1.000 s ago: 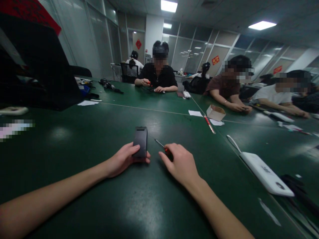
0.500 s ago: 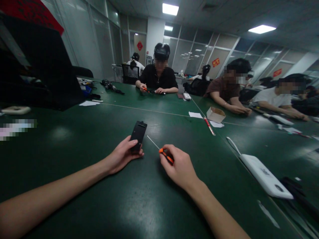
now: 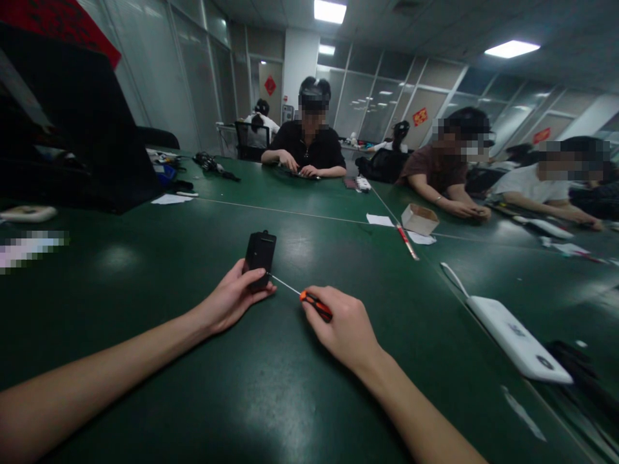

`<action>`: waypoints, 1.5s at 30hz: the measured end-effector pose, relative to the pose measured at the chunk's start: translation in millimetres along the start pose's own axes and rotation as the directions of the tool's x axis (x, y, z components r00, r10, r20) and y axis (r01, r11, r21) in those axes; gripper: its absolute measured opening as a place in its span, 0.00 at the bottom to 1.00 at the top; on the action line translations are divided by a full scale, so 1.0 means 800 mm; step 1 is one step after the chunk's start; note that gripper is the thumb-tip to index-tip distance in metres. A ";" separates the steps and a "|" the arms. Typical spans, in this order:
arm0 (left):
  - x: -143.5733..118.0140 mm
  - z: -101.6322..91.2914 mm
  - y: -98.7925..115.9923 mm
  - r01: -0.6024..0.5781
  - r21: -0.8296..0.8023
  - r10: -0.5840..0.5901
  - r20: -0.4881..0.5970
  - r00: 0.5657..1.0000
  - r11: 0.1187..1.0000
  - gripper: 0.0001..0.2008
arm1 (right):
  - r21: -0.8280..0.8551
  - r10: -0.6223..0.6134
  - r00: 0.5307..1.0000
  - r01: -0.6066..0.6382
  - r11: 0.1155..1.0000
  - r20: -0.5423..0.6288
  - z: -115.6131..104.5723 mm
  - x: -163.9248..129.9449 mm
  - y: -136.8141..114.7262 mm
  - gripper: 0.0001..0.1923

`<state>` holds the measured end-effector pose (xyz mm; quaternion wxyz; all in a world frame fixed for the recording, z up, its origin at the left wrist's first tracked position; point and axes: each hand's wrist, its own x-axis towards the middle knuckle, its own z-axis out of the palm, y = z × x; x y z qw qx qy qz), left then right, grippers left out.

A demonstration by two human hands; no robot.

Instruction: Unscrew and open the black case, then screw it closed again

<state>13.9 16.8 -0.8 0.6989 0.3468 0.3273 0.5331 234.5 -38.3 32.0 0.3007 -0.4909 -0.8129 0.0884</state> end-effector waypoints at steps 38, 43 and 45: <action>-0.001 -0.005 -0.004 -0.257 0.490 0.251 0.080 0.965 0.833 0.16 | 0.164 0.248 0.969 -0.245 0.956 0.004 0.004 0.001 -0.007 0.20; -0.003 -0.005 -0.004 -0.262 0.500 0.257 0.080 0.963 0.825 0.16 | 0.169 0.227 0.974 -0.228 0.959 0.028 0.008 0.001 -0.009 0.20; -0.003 -0.006 -0.005 -0.274 0.509 0.269 0.086 0.959 0.816 0.16 | 0.178 0.262 0.963 -0.271 0.946 0.069 0.007 0.003 -0.011 0.19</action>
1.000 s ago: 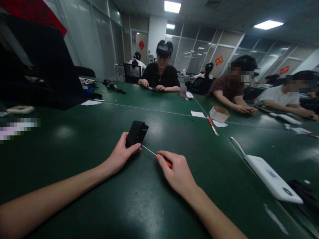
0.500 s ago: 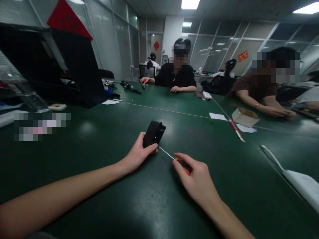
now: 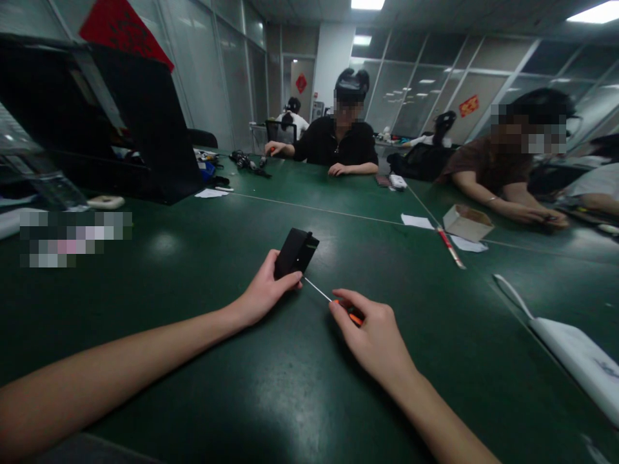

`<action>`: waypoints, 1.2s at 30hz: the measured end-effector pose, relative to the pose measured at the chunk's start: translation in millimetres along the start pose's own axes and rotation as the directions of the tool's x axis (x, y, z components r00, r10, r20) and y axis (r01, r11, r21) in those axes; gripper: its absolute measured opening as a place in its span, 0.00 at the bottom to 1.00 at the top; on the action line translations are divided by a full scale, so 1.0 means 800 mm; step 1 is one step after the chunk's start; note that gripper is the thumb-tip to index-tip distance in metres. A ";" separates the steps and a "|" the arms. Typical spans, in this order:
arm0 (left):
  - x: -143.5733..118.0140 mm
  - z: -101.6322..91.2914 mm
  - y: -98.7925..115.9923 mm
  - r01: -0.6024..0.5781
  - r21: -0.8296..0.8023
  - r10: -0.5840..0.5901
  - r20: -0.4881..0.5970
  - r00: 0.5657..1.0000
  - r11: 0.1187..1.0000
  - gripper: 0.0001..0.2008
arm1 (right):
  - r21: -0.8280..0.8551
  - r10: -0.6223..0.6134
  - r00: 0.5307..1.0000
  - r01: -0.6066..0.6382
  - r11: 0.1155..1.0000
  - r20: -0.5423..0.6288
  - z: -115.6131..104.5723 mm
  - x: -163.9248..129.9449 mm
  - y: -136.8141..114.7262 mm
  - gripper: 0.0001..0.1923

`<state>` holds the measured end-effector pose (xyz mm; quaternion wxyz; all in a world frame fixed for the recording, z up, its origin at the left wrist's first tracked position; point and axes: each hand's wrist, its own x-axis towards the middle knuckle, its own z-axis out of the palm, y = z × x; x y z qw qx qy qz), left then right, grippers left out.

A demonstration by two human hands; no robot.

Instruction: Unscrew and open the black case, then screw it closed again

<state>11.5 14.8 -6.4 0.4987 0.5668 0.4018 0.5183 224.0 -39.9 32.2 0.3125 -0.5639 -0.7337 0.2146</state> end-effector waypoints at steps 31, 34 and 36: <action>0.001 0.000 -0.003 0.040 -0.066 -0.037 0.058 0.998 0.997 0.16 | 0.026 -0.111 0.993 0.110 0.994 0.045 -0.004 -0.005 -0.008 0.16; -0.003 -0.003 0.004 -0.020 0.117 0.013 0.064 0.998 0.993 0.15 | 0.248 0.058 0.978 -0.108 0.963 0.200 -0.002 -0.005 -0.010 0.19; -0.006 -0.006 0.009 -0.086 0.280 0.072 0.059 0.996 0.956 0.16 | 0.422 0.200 0.921 -0.337 0.842 0.336 0.001 -0.005 -0.011 0.22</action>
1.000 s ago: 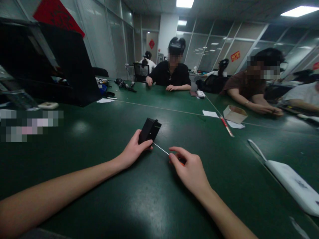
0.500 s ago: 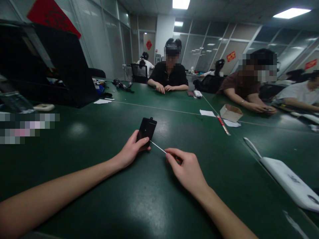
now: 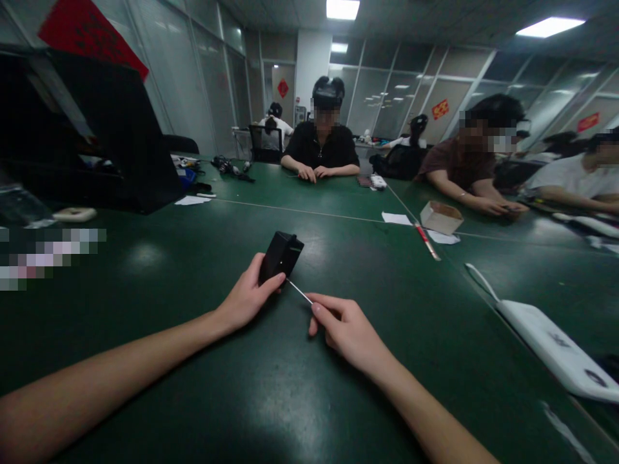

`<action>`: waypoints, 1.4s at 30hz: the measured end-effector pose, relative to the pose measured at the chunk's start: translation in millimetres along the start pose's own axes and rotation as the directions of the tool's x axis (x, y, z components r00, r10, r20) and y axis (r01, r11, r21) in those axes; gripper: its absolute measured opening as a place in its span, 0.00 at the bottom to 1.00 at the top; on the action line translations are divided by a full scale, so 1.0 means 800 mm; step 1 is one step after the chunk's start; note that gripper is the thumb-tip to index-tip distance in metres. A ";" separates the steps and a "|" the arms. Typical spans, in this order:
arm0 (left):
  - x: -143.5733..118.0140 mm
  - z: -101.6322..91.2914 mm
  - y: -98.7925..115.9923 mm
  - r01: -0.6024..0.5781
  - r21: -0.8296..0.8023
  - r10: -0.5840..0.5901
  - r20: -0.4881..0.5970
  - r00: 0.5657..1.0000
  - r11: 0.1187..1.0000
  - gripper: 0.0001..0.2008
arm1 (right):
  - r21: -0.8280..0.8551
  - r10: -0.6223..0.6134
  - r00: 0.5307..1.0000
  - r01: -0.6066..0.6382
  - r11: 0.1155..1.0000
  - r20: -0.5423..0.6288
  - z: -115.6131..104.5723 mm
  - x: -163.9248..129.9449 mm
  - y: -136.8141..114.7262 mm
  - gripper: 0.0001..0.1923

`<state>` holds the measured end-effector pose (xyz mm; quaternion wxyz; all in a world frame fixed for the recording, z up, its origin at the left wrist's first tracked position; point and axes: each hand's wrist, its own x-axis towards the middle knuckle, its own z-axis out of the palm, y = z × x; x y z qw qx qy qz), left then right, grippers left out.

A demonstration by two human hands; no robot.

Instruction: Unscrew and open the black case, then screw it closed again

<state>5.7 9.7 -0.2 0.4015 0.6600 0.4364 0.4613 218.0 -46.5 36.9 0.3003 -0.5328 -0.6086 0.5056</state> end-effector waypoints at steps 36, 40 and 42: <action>0.004 -0.002 0.007 -0.123 0.218 0.128 -0.009 0.992 0.968 0.18 | -0.514 -0.479 0.870 0.360 0.779 -0.116 0.004 -0.006 -0.002 0.19; 0.003 -0.004 0.007 -0.145 0.284 0.146 0.019 0.989 0.948 0.19 | -0.303 -0.247 0.963 0.205 0.931 -0.109 0.003 -0.008 -0.006 0.21; 0.003 -0.006 0.006 -0.181 0.311 0.177 0.041 0.983 0.933 0.20 | -0.096 -0.035 0.998 0.031 0.995 -0.048 0.001 -0.008 -0.005 0.25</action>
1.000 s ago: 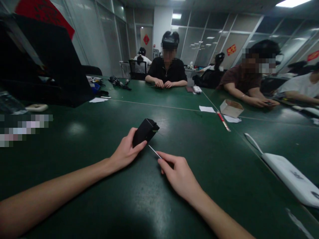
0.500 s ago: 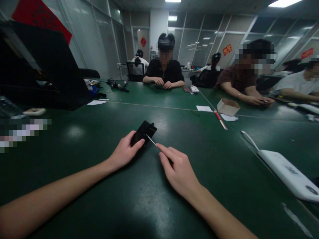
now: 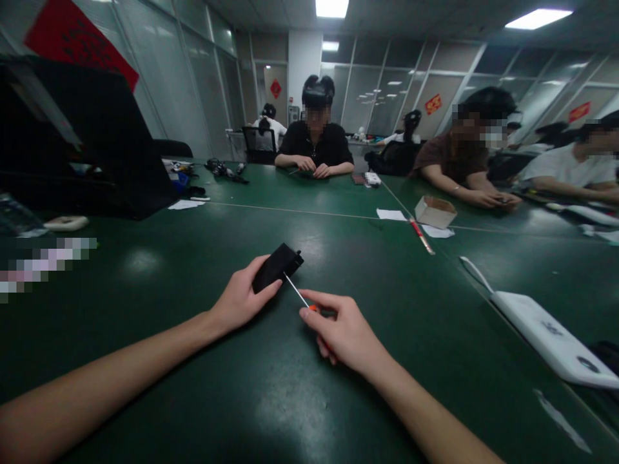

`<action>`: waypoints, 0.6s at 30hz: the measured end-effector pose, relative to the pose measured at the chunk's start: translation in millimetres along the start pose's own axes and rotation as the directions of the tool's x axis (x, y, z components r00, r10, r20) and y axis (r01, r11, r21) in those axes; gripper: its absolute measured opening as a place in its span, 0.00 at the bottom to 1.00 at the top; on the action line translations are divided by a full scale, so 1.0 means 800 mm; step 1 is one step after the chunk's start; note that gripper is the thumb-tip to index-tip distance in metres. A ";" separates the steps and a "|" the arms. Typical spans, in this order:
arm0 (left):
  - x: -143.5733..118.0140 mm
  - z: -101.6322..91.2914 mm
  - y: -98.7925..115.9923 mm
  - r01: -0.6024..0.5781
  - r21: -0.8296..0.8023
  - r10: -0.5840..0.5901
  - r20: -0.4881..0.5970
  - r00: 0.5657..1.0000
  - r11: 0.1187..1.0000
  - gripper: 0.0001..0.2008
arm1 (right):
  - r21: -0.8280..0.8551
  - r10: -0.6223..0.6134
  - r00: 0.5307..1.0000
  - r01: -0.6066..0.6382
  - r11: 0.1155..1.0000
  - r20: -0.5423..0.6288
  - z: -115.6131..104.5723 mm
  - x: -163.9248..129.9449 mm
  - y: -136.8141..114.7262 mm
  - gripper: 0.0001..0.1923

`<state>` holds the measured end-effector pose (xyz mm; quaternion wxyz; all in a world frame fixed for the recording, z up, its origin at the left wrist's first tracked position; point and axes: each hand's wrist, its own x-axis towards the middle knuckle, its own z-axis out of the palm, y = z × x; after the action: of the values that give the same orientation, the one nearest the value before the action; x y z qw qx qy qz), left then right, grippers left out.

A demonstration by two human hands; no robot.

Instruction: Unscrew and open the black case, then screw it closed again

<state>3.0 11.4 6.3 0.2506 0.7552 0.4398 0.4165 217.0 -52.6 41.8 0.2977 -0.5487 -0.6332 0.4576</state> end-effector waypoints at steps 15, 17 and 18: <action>-0.002 -0.002 -0.002 -0.037 0.006 0.037 0.062 0.997 0.999 0.21 | -0.625 -0.530 0.847 0.396 0.673 -0.034 -0.006 0.001 0.020 0.20; -0.001 -0.001 -0.003 -0.036 -0.002 0.036 0.066 0.997 0.999 0.23 | -0.731 -0.602 0.799 0.409 0.546 -0.002 -0.010 0.002 0.028 0.20; 0.000 -0.001 -0.004 -0.036 0.002 0.036 0.072 0.997 0.999 0.23 | -0.753 -0.626 0.780 0.420 0.507 0.014 -0.012 0.003 0.031 0.20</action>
<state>1.1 12.8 4.4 0.2573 0.7779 0.4176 0.3927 235.0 -48.1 22.9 0.2629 -0.4547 -0.8508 -0.0182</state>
